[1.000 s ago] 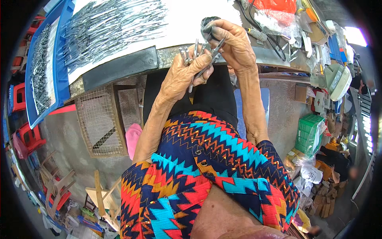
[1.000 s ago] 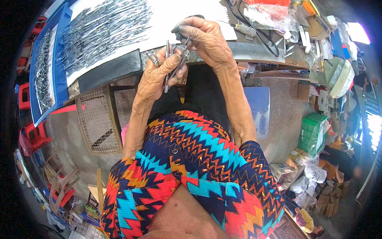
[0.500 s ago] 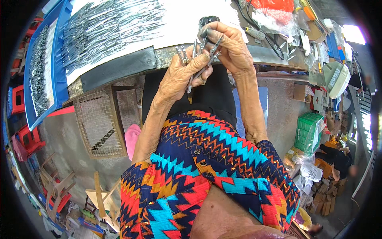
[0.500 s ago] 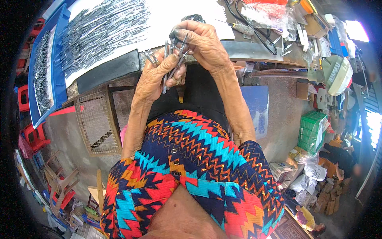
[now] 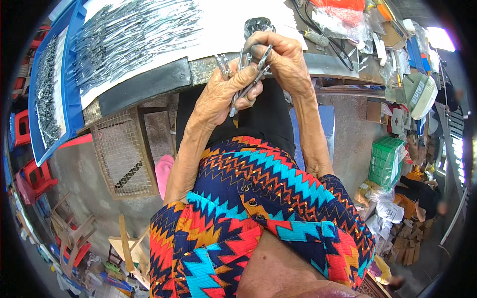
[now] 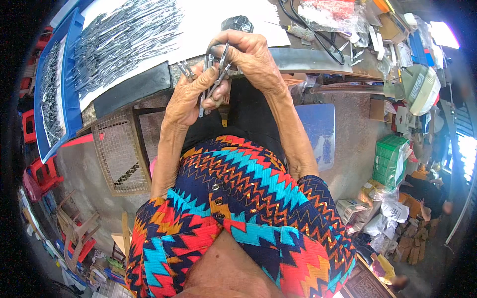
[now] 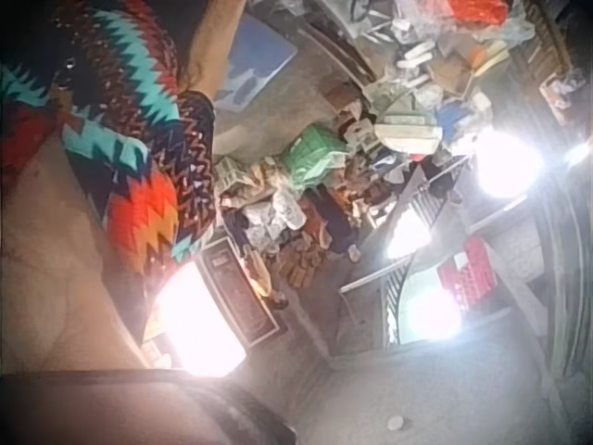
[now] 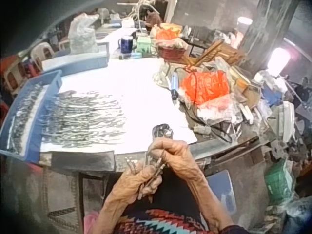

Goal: Bundling small metal rods from a tray and wrapping them with small pieces of black plastic film.

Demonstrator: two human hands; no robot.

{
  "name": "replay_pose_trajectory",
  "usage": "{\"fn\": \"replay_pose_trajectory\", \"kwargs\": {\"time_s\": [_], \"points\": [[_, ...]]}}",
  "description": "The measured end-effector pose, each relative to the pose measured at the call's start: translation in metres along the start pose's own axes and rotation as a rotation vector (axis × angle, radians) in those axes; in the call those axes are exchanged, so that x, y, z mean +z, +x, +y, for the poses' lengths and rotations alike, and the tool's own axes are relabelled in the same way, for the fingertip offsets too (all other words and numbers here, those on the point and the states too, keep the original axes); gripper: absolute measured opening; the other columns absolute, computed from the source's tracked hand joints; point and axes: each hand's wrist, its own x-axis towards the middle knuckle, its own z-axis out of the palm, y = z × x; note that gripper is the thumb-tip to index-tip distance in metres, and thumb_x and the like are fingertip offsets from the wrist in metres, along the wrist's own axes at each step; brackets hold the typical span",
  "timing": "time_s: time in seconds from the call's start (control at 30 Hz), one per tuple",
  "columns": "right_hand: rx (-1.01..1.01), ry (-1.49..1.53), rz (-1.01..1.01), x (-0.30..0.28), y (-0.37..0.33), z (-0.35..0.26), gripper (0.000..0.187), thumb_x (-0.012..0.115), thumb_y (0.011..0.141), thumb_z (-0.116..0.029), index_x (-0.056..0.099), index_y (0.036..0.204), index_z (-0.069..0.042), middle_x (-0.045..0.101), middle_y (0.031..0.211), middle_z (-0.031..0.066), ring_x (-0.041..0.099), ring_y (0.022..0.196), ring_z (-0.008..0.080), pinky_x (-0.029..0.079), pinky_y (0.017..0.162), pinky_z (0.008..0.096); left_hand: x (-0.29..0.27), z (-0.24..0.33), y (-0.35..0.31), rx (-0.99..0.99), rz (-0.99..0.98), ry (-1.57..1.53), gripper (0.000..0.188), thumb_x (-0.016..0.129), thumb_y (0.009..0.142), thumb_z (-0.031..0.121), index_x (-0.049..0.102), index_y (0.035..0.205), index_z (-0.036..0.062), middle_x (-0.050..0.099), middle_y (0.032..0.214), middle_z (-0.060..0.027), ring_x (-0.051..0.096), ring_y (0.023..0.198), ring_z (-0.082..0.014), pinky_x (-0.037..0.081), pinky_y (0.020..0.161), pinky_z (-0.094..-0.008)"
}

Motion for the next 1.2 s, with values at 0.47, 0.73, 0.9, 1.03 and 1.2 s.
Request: {"fn": "replay_pose_trajectory", "kwargs": {"time_s": [0.47,0.73,0.9,1.03,1.2], "points": [[0.048,0.101,-0.039,-0.007,-0.011,0.013,0.018,0.06,0.081,-0.02,0.063,0.085,-0.002,0.052,0.071,-0.0045,0.045,0.061,0.0018,0.035,0.051,0.0148,-0.005,-0.009,0.002,0.058,0.11,0.163,0.027,0.054,0.086,0.024,0.046,0.1,0.0026,0.047,0.06,-0.0024,0.035,0.042,-0.0041,0.027,0.038,-0.0152],[0.112,-0.015,0.051,-0.016,0.002,0.001,0.017,0.058,0.082,-0.016,0.063,0.086,0.0,0.051,0.063,-0.0038,0.044,0.056,0.0033,0.034,0.048,0.0173,-0.006,-0.005,0.0,0.077,0.109,0.172,0.025,0.053,0.087,0.024,0.044,0.095,0.0032,0.047,0.06,-0.0027,0.035,0.042,-0.0047,0.027,0.038,-0.0153],[-0.072,-0.763,0.292,-0.035,0.035,0.033,0.02,0.053,0.076,-0.014,0.061,0.086,0.002,0.06,0.07,0.0143,0.057,0.063,0.0231,0.045,0.061,0.0319,-0.006,-0.004,0.0,0.078,0.1,0.203,0.023,0.053,0.087,0.024,0.043,0.092,0.0045,0.046,0.06,-0.0027,0.036,0.044,-0.0044,0.026,0.038,-0.0154],[-0.074,-0.954,0.281,-0.032,0.042,0.041,0.022,0.052,0.072,-0.016,0.06,0.082,0.002,0.06,0.079,0.0225,0.058,0.078,0.0364,0.045,0.072,0.0398,-0.006,0.0,-0.003,0.056,0.107,0.238,0.023,0.053,0.087,0.025,0.041,0.09,0.0057,0.046,0.061,-0.0027,0.036,0.045,-0.0042,0.026,0.039,-0.0153],[-0.206,-1.256,0.25,-0.03,0.049,0.045,0.024,0.055,0.074,-0.019,0.06,0.085,0.002,0.06,0.066,0.0159,0.06,0.062,0.0242,0.046,0.059,0.0327,-0.007,0.0,-0.005,0.087,0.106,0.276,0.025,0.054,0.086,0.027,0.04,0.086,0.0063,0.046,0.06,-0.0026,0.034,0.043,-0.0039,0.026,0.038,-0.0147]]}}
